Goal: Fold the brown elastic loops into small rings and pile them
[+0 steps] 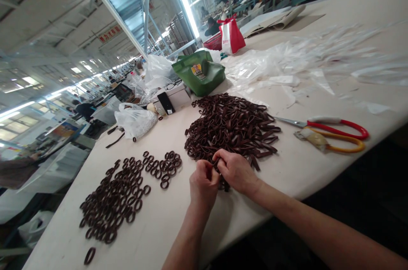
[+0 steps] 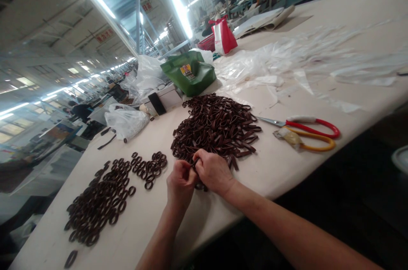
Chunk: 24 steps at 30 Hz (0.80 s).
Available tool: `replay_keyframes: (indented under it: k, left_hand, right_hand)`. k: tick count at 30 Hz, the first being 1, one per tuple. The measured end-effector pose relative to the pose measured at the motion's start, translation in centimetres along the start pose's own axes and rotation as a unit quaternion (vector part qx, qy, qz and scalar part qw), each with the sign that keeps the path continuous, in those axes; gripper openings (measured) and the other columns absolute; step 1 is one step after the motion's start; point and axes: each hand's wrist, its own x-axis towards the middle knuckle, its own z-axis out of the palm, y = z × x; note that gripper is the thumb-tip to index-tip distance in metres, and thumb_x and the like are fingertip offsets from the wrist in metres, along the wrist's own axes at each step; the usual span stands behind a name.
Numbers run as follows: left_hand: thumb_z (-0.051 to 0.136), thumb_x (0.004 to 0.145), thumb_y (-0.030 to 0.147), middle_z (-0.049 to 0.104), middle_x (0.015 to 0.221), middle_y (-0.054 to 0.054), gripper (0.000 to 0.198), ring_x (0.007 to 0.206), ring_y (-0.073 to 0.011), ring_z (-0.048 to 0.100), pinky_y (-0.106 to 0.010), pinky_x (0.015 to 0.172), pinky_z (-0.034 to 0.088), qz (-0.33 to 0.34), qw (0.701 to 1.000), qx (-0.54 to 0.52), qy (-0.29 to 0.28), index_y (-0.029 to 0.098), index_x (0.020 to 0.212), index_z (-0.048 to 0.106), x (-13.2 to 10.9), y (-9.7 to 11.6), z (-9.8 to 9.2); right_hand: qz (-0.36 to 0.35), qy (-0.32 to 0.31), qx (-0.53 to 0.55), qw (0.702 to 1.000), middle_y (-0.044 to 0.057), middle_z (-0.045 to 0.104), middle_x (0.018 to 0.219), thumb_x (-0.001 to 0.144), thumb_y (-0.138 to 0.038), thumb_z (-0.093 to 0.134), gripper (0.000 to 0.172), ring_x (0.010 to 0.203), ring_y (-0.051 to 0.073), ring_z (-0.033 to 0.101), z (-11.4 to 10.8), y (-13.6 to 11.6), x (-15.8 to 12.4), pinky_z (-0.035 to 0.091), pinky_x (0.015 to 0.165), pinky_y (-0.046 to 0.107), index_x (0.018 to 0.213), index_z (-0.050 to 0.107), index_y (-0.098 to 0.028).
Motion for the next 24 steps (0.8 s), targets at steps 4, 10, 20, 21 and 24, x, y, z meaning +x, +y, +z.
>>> replay_keyframes:
  k: [4, 10, 20, 21, 24]
  left_hand:
    - [0.051, 0.081, 0.029, 0.053, 0.060, 0.004, 0.008, 0.052, -0.0128, 0.050, -0.022, 0.053, 0.038, 0.006, 1.000, -0.015, 0.002, 0.022, 0.081, 0.052, 0.0, 0.1, -0.1]
    - [0.051, 0.082, 0.030, 0.057, 0.063, 0.003, 0.008, 0.055, -0.0134, 0.055, -0.023, 0.058, 0.042, -0.009, 0.997, 0.023, 0.068, 0.022, 0.084, 0.051, 0.8, -1.0, -1.7]
    - [0.055, 0.084, 0.034, 0.060, 0.067, 0.004, 0.017, 0.052, -0.0131, 0.062, -0.021, 0.053, 0.046, -0.113, 0.979, -0.016, 0.167, 0.020, 0.092, 0.051, 2.9, -4.0, -5.5]
    - [0.057, 0.083, 0.035, 0.061, 0.069, 0.004, 0.019, 0.053, -0.0131, 0.062, -0.022, 0.055, 0.046, -0.125, 0.970, 0.004, 0.210, 0.020, 0.093, 0.052, 3.2, -4.7, -6.5]
    - [0.063, 0.080, 0.043, 0.061, 0.071, 0.004, 0.027, 0.054, -0.0133, 0.061, -0.022, 0.056, 0.044, -0.145, 0.959, 0.023, 0.241, 0.020, 0.090, 0.055, 3.6, -6.2, -8.2]
  right_hand:
    - [0.002, -0.010, 0.092, 0.996, 0.000, 0.064, 0.075, 0.087, -0.011, 0.042, 0.019, 0.070, 0.017, 0.063, -0.2, 0.2, 0.1, 0.045, 0.066, 0.025, 0.093, 0.058, -0.020]
    - [-0.016, -0.097, 0.213, 0.972, -0.005, 0.063, 0.066, 0.092, -0.019, 0.045, 0.006, 0.052, 0.013, 0.062, 0.8, -0.1, -0.6, 0.046, 0.050, 0.020, 0.094, 0.051, -0.021]
    - [-0.075, -0.029, 0.158, 0.984, -0.002, 0.061, 0.069, 0.092, -0.028, 0.049, 0.011, 0.060, 0.014, 0.057, -0.7, 0.3, -0.3, 0.043, 0.059, 0.023, 0.090, 0.058, -0.021]
    - [-0.075, -0.013, 0.146, 0.986, -0.002, 0.060, 0.069, 0.092, -0.029, 0.050, 0.012, 0.060, 0.014, 0.056, -1.1, 0.6, 0.0, 0.042, 0.059, 0.023, 0.091, 0.058, -0.021]
    - [-0.071, 0.025, 0.119, 0.990, -0.002, 0.059, 0.068, 0.091, -0.030, 0.049, 0.013, 0.058, 0.014, 0.054, -2.1, 1.4, 0.8, 0.041, 0.058, 0.024, 0.093, 0.059, -0.021]
